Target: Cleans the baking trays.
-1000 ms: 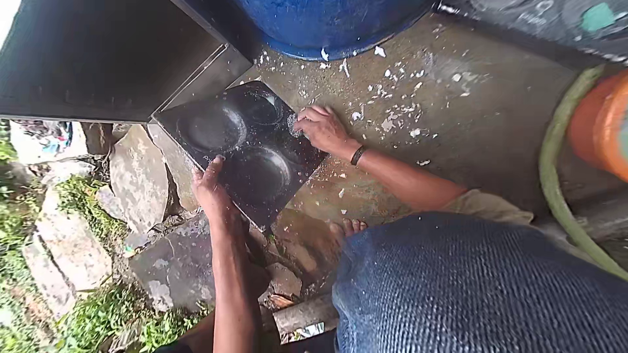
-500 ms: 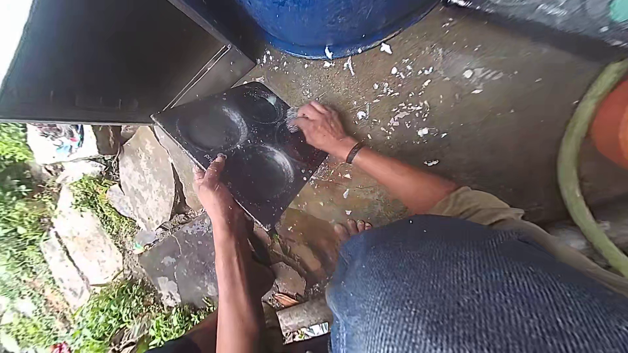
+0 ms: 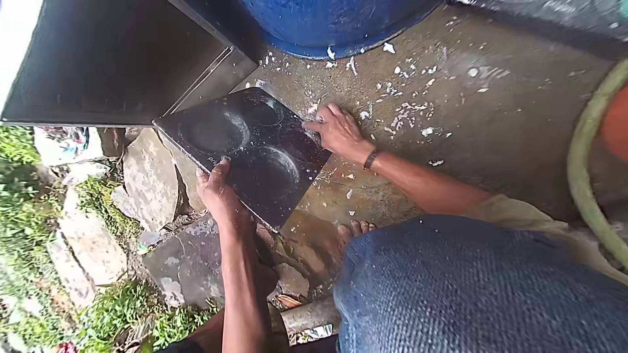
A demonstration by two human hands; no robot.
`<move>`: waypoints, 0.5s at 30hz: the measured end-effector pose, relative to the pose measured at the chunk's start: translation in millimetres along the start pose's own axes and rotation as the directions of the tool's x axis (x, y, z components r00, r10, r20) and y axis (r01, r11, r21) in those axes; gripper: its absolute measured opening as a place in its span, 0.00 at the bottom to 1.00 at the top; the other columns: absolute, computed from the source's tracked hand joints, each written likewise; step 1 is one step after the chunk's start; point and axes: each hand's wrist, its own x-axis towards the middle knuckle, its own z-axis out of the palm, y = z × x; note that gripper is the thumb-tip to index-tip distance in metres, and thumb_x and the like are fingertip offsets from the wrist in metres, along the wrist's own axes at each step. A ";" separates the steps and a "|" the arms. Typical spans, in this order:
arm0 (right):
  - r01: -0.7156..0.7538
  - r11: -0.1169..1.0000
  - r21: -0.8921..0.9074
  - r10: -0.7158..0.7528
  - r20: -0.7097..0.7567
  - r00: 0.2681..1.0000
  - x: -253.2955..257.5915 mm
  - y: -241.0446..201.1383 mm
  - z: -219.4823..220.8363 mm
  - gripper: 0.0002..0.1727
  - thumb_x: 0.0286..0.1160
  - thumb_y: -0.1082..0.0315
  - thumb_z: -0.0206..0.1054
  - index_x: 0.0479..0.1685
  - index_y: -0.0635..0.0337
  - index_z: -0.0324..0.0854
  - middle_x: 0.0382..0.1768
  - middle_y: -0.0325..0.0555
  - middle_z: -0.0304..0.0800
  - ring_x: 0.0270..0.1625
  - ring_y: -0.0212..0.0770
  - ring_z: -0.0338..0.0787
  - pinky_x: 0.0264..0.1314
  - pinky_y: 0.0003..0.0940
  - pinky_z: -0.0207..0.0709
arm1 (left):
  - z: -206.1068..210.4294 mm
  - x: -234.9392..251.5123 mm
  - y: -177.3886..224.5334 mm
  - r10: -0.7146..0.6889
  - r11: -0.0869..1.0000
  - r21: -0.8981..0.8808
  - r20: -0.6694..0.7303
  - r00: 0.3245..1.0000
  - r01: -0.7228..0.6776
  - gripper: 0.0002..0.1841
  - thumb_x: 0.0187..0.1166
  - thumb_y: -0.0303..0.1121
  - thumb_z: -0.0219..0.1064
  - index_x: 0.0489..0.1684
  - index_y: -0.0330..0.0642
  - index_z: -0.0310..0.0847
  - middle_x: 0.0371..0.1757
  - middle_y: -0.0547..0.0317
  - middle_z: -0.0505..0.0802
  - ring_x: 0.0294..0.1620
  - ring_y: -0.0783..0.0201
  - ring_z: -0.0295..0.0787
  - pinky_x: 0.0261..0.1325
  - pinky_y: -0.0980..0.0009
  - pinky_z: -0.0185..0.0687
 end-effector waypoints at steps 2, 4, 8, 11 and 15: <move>0.024 0.997 0.078 -0.024 0.000 1.000 -34.9 -10.3 -4.5 0.24 0.70 0.73 0.67 0.62 0.35 0.91 0.56 0.55 0.85 0.63 0.61 0.82 0.56 0.58 0.79 | -3.7 -2.9 -2.3 -0.002 1.000 0.007 -0.023 1.000 0.002 0.10 0.81 0.21 0.61 0.56 0.38 0.76 0.43 0.54 0.92 0.43 0.64 0.93 0.46 0.64 0.93; 0.049 0.978 0.200 -0.033 -0.086 0.996 -60.1 -29.1 -10.1 0.23 0.71 0.74 0.66 0.60 0.36 0.93 0.54 0.52 0.87 0.60 0.58 0.84 0.56 0.55 0.81 | -3.2 -4.2 -2.5 0.006 1.000 0.014 -0.027 1.000 -0.006 0.09 0.81 0.22 0.61 0.55 0.38 0.77 0.42 0.54 0.92 0.42 0.64 0.94 0.46 0.65 0.93; 0.178 0.908 0.379 -0.086 -0.246 0.965 -30.2 -59.4 -9.7 0.19 0.77 0.73 0.64 0.59 0.42 0.94 0.52 0.49 0.89 0.59 0.52 0.86 0.64 0.49 0.80 | 0.2 -3.3 0.7 -0.016 1.000 -0.010 -0.006 1.000 0.016 0.11 0.81 0.22 0.61 0.58 0.38 0.77 0.44 0.54 0.92 0.44 0.63 0.94 0.48 0.63 0.93; 0.257 0.931 0.258 -0.175 -0.302 0.937 19.9 -39.1 4.0 0.16 0.83 0.68 0.60 0.52 0.44 0.95 0.51 0.45 0.92 0.59 0.49 0.88 0.65 0.47 0.81 | 0.4 -1.0 2.3 -0.024 1.000 0.003 0.006 1.000 0.024 0.11 0.82 0.23 0.62 0.59 0.39 0.76 0.45 0.53 0.92 0.45 0.63 0.93 0.48 0.61 0.93; 0.187 0.979 0.083 -0.172 -0.162 0.972 7.1 5.1 10.6 0.17 0.78 0.68 0.61 0.51 0.40 0.94 0.52 0.46 0.91 0.63 0.54 0.87 0.64 0.56 0.78 | 1.6 -2.1 2.2 -0.032 0.999 0.000 -0.026 0.999 0.032 0.10 0.82 0.23 0.63 0.57 0.38 0.77 0.43 0.53 0.92 0.43 0.62 0.94 0.46 0.62 0.93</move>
